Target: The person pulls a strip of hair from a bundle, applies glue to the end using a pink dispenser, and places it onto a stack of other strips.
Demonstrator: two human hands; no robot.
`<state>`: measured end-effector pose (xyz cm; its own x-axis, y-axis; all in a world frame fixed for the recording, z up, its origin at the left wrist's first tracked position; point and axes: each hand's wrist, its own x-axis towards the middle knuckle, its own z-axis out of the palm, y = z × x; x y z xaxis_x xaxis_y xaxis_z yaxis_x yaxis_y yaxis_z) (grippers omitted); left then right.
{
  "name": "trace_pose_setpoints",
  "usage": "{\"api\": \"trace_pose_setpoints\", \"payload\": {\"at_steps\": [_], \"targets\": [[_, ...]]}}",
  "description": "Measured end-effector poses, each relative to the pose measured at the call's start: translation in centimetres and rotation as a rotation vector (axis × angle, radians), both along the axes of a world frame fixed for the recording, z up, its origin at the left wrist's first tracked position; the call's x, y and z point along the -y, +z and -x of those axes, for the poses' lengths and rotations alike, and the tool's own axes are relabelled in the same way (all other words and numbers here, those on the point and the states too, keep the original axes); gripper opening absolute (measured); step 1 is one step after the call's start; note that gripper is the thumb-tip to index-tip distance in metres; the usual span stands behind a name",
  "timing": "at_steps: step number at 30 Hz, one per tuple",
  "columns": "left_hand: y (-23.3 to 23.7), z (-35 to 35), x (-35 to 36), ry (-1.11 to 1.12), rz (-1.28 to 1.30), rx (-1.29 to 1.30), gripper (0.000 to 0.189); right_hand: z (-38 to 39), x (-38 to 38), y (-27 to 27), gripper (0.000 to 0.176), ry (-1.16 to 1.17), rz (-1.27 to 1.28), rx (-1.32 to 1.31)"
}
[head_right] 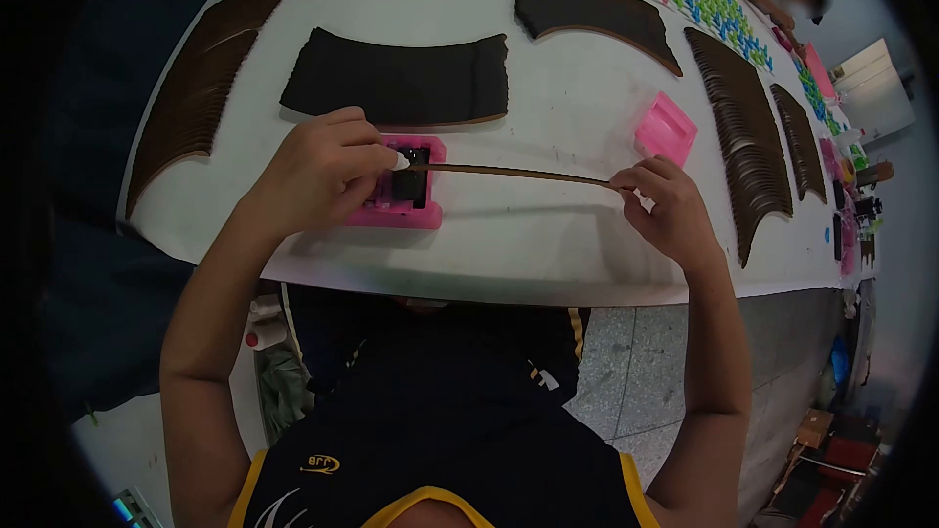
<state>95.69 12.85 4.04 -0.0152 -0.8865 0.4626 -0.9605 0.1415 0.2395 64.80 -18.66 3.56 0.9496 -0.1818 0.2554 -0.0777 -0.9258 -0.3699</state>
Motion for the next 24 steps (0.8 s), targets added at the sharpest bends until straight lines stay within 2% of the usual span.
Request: {"api": "trace_pose_setpoints", "payload": {"at_steps": [9, 11, 16, 18, 20, 24], "targets": [[-0.2, 0.2, 0.4, -0.014, 0.009, -0.02, 0.02, 0.2, 0.2, 0.7, 0.023, -0.025, 0.043, 0.025], [-0.4, 0.4, 0.8, -0.021, 0.027, -0.051, 0.019, 0.1, 0.3, 1.7, 0.024, -0.069, 0.107, 0.111], [-0.7, 1.2, 1.9, -0.019, 0.055, -0.141, 0.018, -0.7, 1.2, 6.6, 0.024, -0.072, 0.278, 0.201], [-0.5, 1.7, 2.3, -0.019, 0.063, -0.181, 0.019, -1.6, 0.9, 9.2, 0.022, -0.061, 0.426, 0.286], [0.0, 2.3, 2.4, 0.043, 0.024, -0.278, 0.023, -2.3, 0.6, 11.4, 0.022, -0.054, 0.465, 0.321], [-0.4, 2.6, 3.2, 0.019, 0.071, -0.289, 0.027, -4.0, 0.1, 14.8, 0.022, -0.022, 0.538, 0.438]]}}
